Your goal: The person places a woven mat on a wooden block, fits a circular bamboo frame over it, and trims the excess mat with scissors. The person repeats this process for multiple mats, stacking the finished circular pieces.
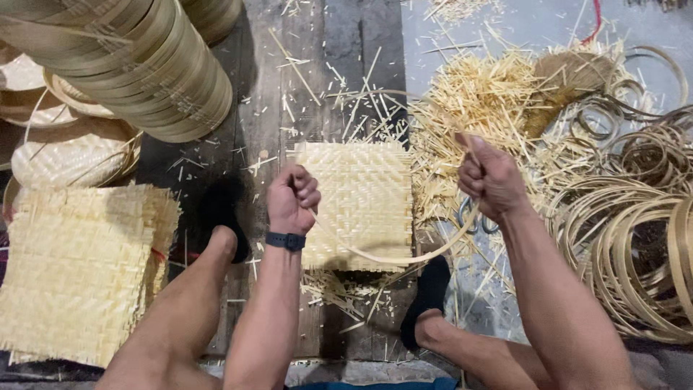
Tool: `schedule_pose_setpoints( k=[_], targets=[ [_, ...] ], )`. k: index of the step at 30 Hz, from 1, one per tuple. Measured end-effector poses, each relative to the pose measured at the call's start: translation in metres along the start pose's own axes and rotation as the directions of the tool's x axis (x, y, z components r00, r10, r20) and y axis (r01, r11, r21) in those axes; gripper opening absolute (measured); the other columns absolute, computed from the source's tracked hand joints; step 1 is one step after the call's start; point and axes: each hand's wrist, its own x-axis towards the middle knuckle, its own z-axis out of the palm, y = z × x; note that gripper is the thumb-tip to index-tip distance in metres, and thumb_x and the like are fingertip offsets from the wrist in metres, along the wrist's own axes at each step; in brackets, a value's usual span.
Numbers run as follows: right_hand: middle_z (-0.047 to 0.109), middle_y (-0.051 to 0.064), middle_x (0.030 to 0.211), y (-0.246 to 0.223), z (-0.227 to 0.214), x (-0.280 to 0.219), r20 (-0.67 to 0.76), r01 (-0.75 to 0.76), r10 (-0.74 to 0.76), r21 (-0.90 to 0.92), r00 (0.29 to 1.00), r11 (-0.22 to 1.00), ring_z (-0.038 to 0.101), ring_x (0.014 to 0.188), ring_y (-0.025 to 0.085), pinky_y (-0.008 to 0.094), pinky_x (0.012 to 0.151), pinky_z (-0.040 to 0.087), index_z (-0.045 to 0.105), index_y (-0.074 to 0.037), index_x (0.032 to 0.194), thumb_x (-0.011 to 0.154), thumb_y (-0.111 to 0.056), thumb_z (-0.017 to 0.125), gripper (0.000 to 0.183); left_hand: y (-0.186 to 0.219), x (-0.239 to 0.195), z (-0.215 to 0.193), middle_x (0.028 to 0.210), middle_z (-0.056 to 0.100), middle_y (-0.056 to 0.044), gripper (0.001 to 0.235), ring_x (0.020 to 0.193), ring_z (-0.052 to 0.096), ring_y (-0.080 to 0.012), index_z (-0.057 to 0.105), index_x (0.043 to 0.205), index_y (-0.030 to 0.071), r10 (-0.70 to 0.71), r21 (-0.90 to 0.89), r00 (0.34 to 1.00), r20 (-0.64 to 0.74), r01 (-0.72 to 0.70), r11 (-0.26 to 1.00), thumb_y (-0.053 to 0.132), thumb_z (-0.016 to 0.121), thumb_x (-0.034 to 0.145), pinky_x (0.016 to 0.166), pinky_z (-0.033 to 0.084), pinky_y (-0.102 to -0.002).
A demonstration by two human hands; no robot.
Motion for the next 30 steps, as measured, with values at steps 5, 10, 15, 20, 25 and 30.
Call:
schedule_pose_setpoints(
  k=[5, 10, 15, 20, 25, 30],
  targets=[
    [0.040, -0.004, 0.056, 0.014, -0.012, 0.006, 0.036, -0.166, 0.164, 0.051, 0.986, 0.985, 0.036, 0.046, 0.007, 0.022, 0.037, 0.028, 0.062, -0.004, 0.088, 0.105, -0.043, 0.060, 0.044, 0.021, -0.011, 0.026, 0.059, 0.050, -0.002, 0.036, 0.051, 0.043, -0.0112, 0.065, 0.083, 0.003, -0.223, 0.294, 0.973, -0.053, 0.228, 0.928, 0.032, 0.054, 0.102, 0.044, 0.033, -0.025],
    [0.035, -0.006, 0.054, 0.031, -0.007, 0.004, -0.050, -0.260, 0.265, 0.092, 0.963, 0.961, 0.030, 0.044, 0.007, 0.022, 0.035, 0.022, 0.041, -0.019, 0.067, 0.095, -0.048, 0.068, 0.049, 0.024, 0.005, 0.030, 0.052, 0.038, 0.006, 0.036, 0.042, 0.030, -0.0067, 0.060, 0.074, 0.009, -0.297, 0.470, 0.952, -0.079, 0.298, 0.831, 0.031, 0.062, 0.102, 0.039, 0.022, -0.024],
    [0.028, -0.009, 0.054, 0.026, -0.013, 0.005, -0.112, -0.305, 0.301, -0.024, 0.947, 0.952, 0.025, 0.043, 0.006, 0.024, 0.035, 0.018, 0.035, -0.022, 0.067, 0.092, -0.051, 0.070, 0.052, 0.024, 0.007, 0.015, 0.051, 0.036, 0.009, 0.036, 0.041, 0.028, -0.0054, 0.056, 0.070, 0.012, -0.294, 0.467, 0.948, -0.118, 0.314, 0.827, 0.030, 0.065, 0.100, 0.038, 0.019, -0.023],
    [0.035, -0.006, 0.058, 0.033, -0.017, 0.003, -0.035, -0.198, 0.202, 0.093, 0.979, 0.976, 0.033, 0.049, 0.007, 0.024, 0.043, 0.029, 0.053, -0.013, 0.078, 0.098, -0.048, 0.066, 0.042, 0.025, 0.007, 0.013, 0.053, 0.040, 0.006, 0.037, 0.043, 0.032, -0.0067, 0.056, 0.071, 0.012, -0.243, 0.348, 0.960, -0.142, 0.278, 0.895, 0.033, 0.065, 0.100, 0.039, 0.023, -0.024],
    [0.034, -0.004, 0.055, 0.071, -0.014, 0.004, -0.092, -0.091, 0.134, 0.365, 0.987, 0.927, 0.030, 0.043, 0.007, 0.023, 0.038, 0.025, 0.044, -0.016, 0.065, 0.101, -0.047, 0.066, 0.052, 0.018, 0.008, 0.002, 0.052, 0.041, 0.005, 0.039, 0.043, 0.033, -0.0075, 0.057, 0.071, 0.011, -0.221, 0.289, 0.964, -0.151, 0.257, 0.922, 0.035, 0.066, 0.100, 0.039, 0.025, -0.024],
    [0.029, -0.007, 0.056, 0.086, -0.019, 0.007, -0.196, -0.017, 0.089, 0.346, 0.977, 0.938, 0.028, 0.043, 0.006, 0.023, 0.037, 0.024, 0.044, -0.019, 0.067, 0.104, -0.047, 0.066, 0.052, 0.012, 0.011, -0.010, 0.051, 0.041, 0.006, 0.038, 0.041, 0.033, -0.0074, 0.056, 0.073, 0.012, -0.195, 0.243, 0.969, -0.154, 0.228, 0.943, 0.035, 0.068, 0.100, 0.037, 0.025, -0.024]
  ],
)
